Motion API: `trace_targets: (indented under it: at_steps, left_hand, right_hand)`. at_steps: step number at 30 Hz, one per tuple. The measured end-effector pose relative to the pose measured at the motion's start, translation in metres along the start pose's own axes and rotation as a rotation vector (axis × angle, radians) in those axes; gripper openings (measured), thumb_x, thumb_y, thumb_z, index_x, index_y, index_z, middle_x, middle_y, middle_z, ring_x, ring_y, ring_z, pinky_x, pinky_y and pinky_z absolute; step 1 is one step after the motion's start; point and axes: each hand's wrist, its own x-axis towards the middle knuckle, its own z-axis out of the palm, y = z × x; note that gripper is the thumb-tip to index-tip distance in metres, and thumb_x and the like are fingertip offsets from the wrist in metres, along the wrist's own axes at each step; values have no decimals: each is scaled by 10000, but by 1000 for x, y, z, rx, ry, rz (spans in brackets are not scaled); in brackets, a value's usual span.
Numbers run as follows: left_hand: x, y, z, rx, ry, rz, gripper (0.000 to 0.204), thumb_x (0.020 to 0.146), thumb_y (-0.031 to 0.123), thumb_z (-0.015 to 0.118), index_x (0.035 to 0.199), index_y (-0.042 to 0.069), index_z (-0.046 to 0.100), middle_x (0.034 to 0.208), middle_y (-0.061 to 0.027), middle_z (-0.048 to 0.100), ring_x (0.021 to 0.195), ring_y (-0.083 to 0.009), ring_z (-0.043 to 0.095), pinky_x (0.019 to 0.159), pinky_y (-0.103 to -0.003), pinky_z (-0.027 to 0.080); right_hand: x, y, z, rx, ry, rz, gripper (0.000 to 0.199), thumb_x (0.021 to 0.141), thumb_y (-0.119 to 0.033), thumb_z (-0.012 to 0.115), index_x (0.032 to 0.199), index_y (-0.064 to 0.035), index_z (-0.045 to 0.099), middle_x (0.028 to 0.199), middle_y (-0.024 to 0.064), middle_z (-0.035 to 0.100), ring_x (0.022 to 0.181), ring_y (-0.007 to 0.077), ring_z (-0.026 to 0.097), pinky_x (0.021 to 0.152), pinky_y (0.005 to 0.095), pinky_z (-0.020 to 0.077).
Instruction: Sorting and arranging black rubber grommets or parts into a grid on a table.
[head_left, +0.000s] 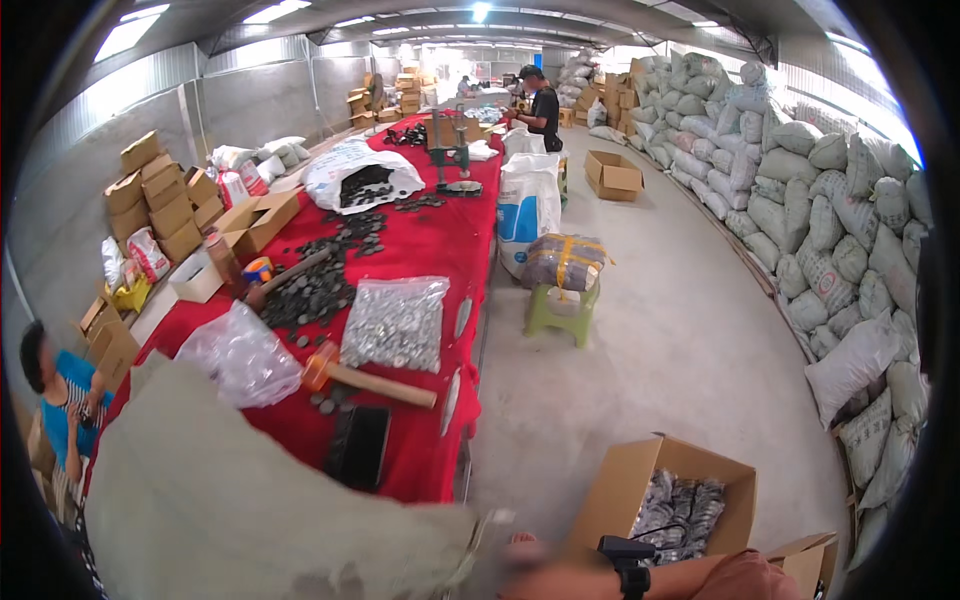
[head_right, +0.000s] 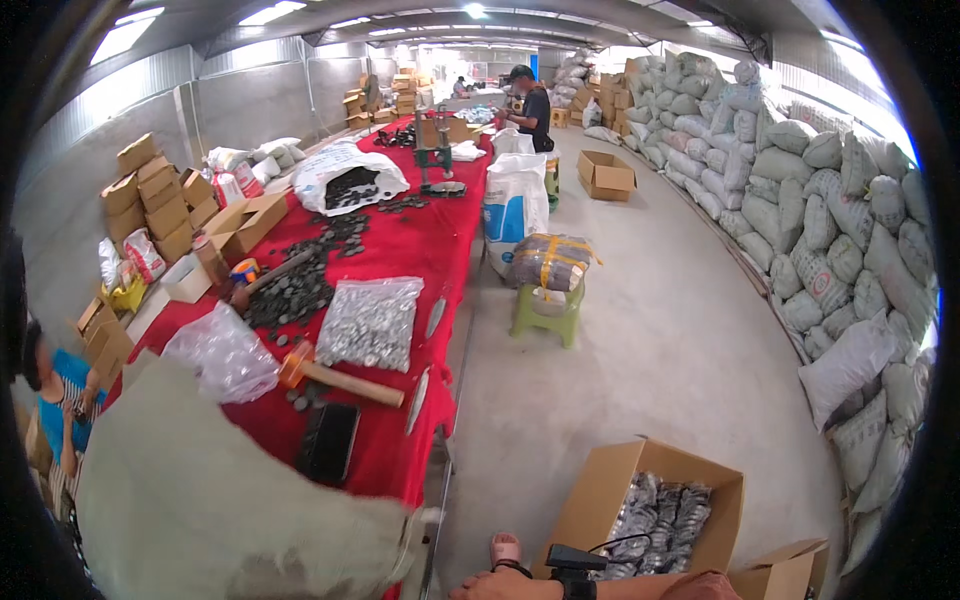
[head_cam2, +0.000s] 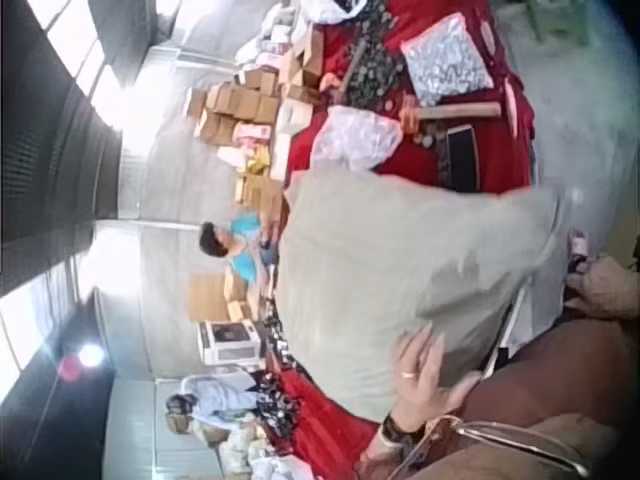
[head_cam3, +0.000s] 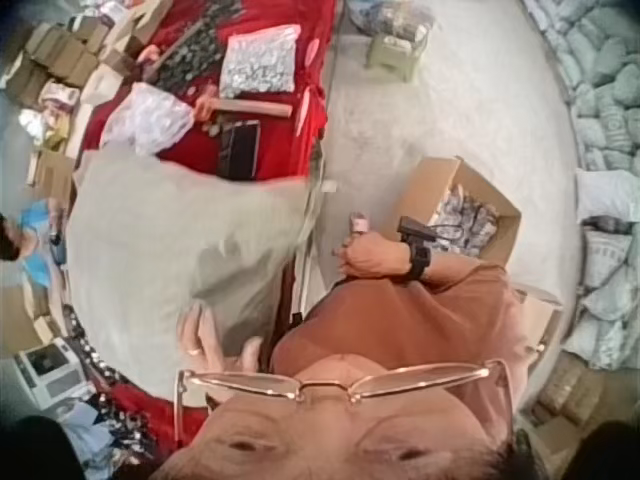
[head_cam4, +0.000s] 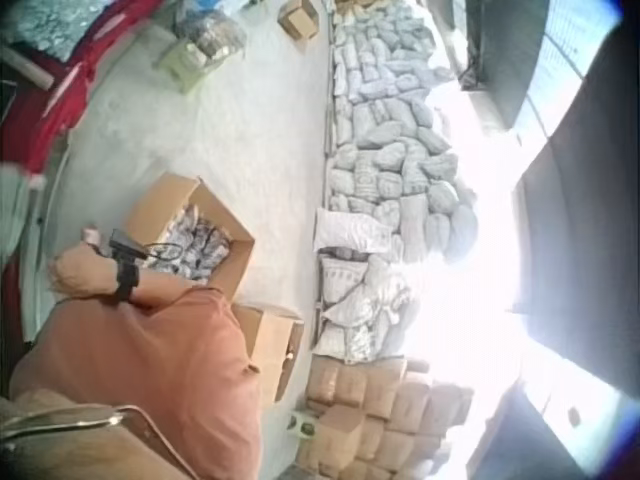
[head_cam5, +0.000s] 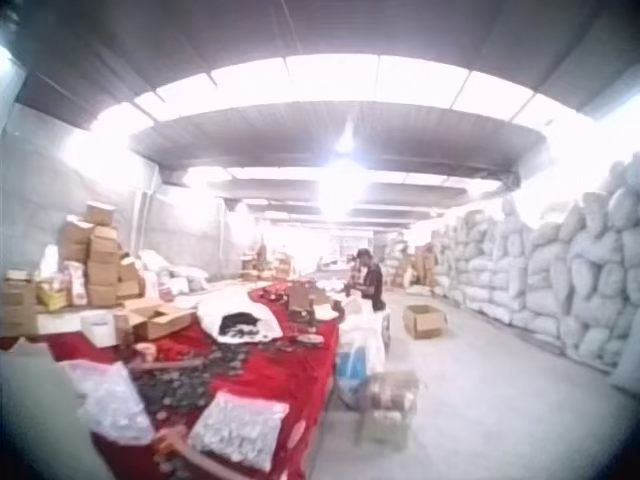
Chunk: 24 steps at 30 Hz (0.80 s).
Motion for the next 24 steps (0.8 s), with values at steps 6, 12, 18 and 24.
trace_targets:
  at_steps: [6,12,18,24]
  left_hand:
    - [199,29,48,-201,-182,241,532,846,337,673,1240,2,546,1229,-215,528,1110,-419,510,936,-520,427]
    - [309,45,129,-424,-350,181,364,806,117,708,1141,19,608,1051,-162,631,951,-343,612,811,-397,500]
    - [364,30,213,-602,-468,93,243,835,121,682,1048,9,648,904,-162,651,810,-324,640,705,-371,517]
    - [423,30,298,-664,-553,85,181,858,115,651,995,-3,658,849,-169,647,770,-323,636,683,-364,512]
  right_hand:
    - [-46,99,-172,83,383,43,375,896,-270,615,1138,17,601,768,218,659,701,354,678,585,424,551]
    - [-124,178,-276,306,776,381,236,884,-215,650,1076,-81,675,891,140,689,725,306,683,639,358,549]
    - [-167,206,-406,511,1297,2,208,892,-133,599,1021,10,675,839,170,702,703,226,697,659,299,559]
    - [-174,248,-519,608,717,-638,243,894,-174,592,1026,16,666,935,223,689,789,253,700,695,328,568]
